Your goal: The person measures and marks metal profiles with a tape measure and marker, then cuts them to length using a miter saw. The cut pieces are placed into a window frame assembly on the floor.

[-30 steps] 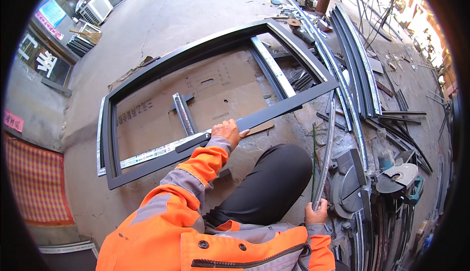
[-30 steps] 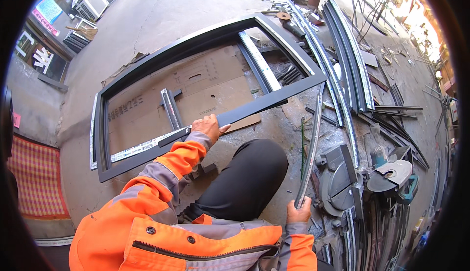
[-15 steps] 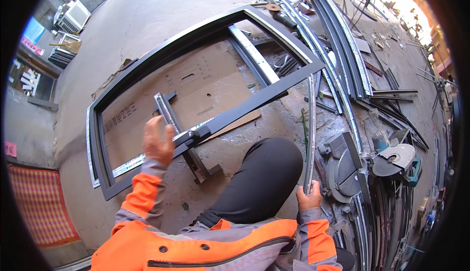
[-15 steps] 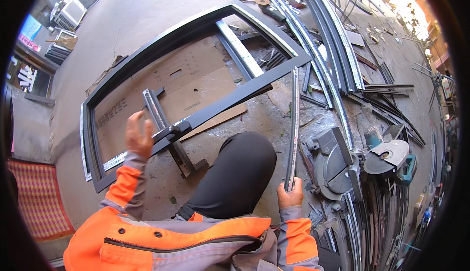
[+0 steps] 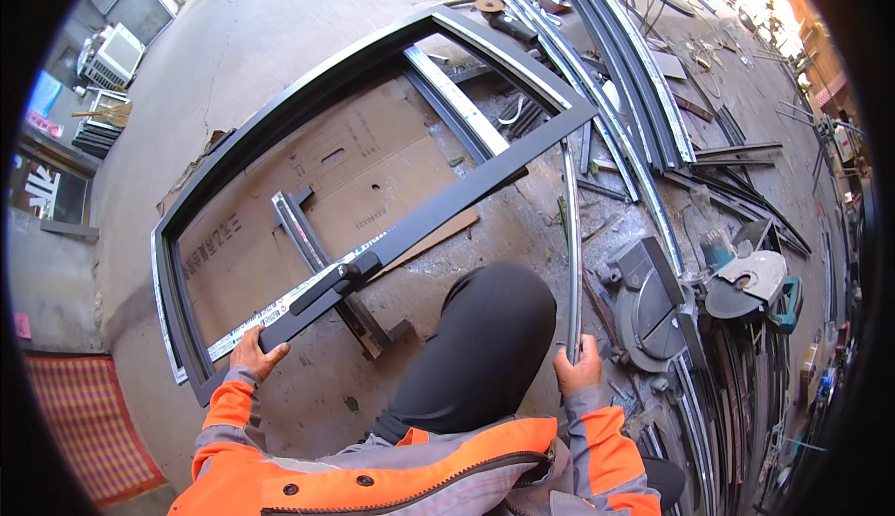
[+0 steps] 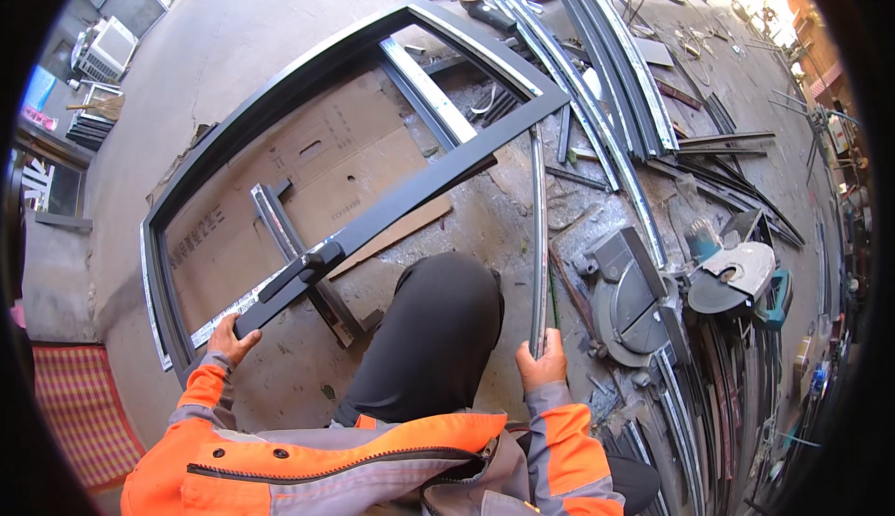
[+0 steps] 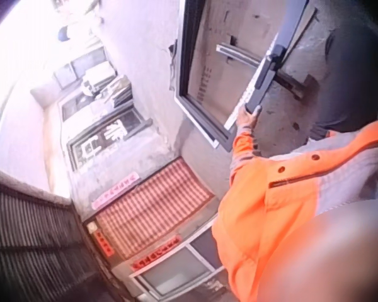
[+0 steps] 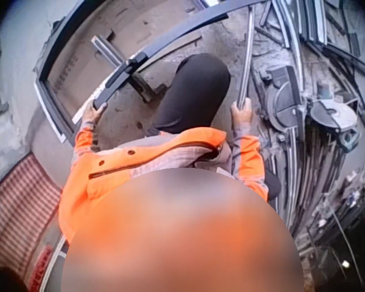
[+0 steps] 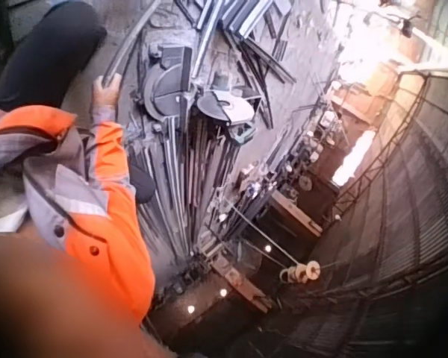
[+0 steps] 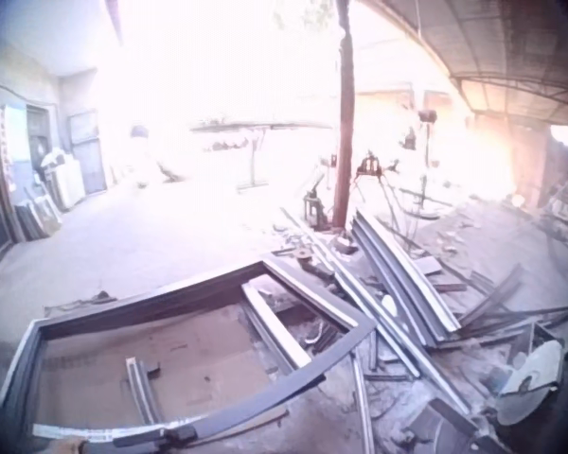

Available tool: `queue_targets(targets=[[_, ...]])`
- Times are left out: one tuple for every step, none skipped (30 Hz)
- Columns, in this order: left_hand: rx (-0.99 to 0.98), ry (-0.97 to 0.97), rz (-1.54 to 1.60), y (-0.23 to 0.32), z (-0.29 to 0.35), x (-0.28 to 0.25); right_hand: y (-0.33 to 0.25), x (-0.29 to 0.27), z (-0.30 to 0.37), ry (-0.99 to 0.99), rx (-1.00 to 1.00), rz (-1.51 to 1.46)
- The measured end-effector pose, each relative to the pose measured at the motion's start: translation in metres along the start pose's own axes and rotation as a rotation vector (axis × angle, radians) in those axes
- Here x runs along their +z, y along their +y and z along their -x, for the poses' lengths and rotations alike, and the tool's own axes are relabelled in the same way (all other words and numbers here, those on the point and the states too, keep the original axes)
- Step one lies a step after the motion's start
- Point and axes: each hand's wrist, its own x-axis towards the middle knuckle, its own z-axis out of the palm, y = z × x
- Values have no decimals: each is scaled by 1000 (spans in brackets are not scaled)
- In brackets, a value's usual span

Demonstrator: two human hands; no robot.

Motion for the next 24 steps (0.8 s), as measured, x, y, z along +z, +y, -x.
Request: queue_targets(targets=[[1, 33, -68, -2, 2, 1, 1, -1, 0, 1, -2, 44], [-39, 0, -96, 6, 4, -7, 2, 0, -1, 0, -3, 84], [-73, -41, -117, 20, 5, -14, -1, -2, -2, 35, -62, 136], [-107, -81, -140, 30, 6, -18, 1, -2, -5, 14, -63, 129], [-90, -38, -154, 32, 10, -21, 3, -3, -10, -9, -66, 116], [-76, -22, -152, 36, 10, -19, 7, -8, -14, -25, -66, 111], [-62, -7, -150, 40, 10, -16, 28, -8, -27, -16, -146, 100], [-54, 7, -152, 42, 12, -14, 29, -9, -34, -25, -130, 92], [-35, 14, -165, 45, 13, -11, 30, -9, -43, -33, -114, 84], [-29, 22, -186, 49, 14, -10, 30, -9, -51, -36, -112, 76], [-21, 25, -196, 56, 14, -3, 24, -11, -60, -38, -104, 72], [-21, 31, -214, 61, 17, -2, 18, -13, -68, -47, -94, 56], [-8, 40, -261, 66, 17, 0, 13, -12, -78, -60, -93, 43], [-7, 39, -262, 69, 20, 3, -21, -10, -81, -82, 3, 4], [4, 41, -265, 77, 21, 1, -28, -11, -91, -81, -5, 0], [9, 44, -270, 83, 24, 1, -37, -13, -99, -116, 18, -14], [43, 71, -267, 91, 21, 11, -38, -17, -112, -117, -21, 1], [53, 100, -260, 99, 22, 16, -37, -19, -126, -122, -58, 6], [65, 129, -255, 106, 24, 20, -37, -17, -139, -108, -85, 21], [88, 157, -246, 116, 24, 26, -31, -17, -156, -98, -124, 55], [109, 185, -230, 125, 23, 32, -24, -18, -176, -79, -164, 92], [117, 209, -258, 133, 25, 34, -25, -16, -192, -68, -203, 122], [108, 212, -233, 139, 28, 41, -55, -12, -191, -103, -172, 118], [101, 228, -222, 147, 30, 40, -90, -3, -188, -135, -142, 95]])
